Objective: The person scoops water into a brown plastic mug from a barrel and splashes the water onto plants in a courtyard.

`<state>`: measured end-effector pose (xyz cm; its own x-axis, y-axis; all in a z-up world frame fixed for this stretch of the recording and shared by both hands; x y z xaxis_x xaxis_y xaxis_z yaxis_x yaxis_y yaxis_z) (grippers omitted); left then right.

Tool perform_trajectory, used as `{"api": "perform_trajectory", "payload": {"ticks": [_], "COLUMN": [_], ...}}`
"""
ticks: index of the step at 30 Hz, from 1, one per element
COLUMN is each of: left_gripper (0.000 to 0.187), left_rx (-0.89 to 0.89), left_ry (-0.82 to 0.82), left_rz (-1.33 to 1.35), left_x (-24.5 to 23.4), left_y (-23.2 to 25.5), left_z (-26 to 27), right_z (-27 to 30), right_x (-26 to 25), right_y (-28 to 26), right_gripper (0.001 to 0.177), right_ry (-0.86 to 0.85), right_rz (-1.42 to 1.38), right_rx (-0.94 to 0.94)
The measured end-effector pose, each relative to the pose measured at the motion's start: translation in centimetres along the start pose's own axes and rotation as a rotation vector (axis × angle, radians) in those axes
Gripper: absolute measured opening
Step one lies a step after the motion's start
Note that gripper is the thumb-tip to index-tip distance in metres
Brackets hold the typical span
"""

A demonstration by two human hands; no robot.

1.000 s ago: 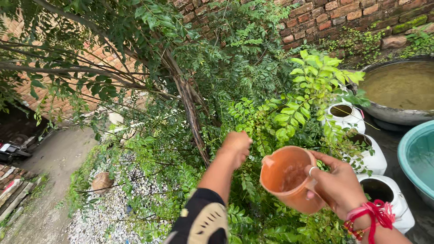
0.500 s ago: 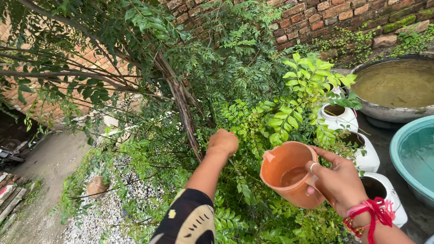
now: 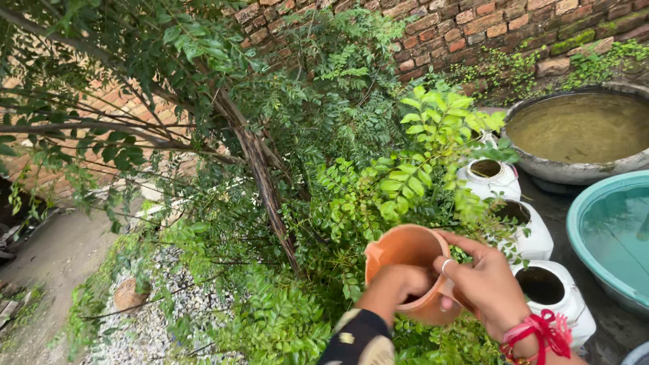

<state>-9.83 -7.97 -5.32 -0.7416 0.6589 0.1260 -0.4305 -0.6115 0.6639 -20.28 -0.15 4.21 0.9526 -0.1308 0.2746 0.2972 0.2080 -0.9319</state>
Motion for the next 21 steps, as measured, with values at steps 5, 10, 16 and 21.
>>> {"api": "perform_trajectory", "payload": {"ticks": [5, 10, 16, 21], "left_gripper": [0.017, 0.039, 0.035, 0.021], "left_rx": [-0.043, 0.019, -0.074, -0.194], "left_ry": [-0.078, 0.087, 0.617, 0.836], "left_rz": [0.188, 0.112, -0.19, -0.642], "left_x": [-0.5, -6.4, -13.8, -16.0], "left_y": [2.2, 6.2, 6.2, 7.0], "left_z": [3.6, 8.2, 11.3, 11.5], "right_z": [-1.5, -2.1, -2.6, -2.3], "right_x": [-1.6, -2.9, -4.5, -4.0], "right_y": [2.0, 1.8, 1.1, 0.8], "right_gripper": [0.049, 0.049, 0.05, 0.048], "right_ry": [0.054, 0.111, 0.122, 0.09], "right_rz": [-0.154, -0.088, -0.116, -0.113], "right_rx": [0.095, 0.117, 0.065, 0.052]}}
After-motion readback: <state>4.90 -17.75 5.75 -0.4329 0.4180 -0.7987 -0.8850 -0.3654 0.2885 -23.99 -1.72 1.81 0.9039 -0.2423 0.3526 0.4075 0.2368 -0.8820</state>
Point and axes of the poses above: each hand's wrist, its own z-axis away from the middle knuckle, its own x-axis out of the palm, y = z × x, the point moved 10 cm from there along -z, towards the middle knuckle, and after that the axes turned 3 degrees about z, right-handed, at the moved point
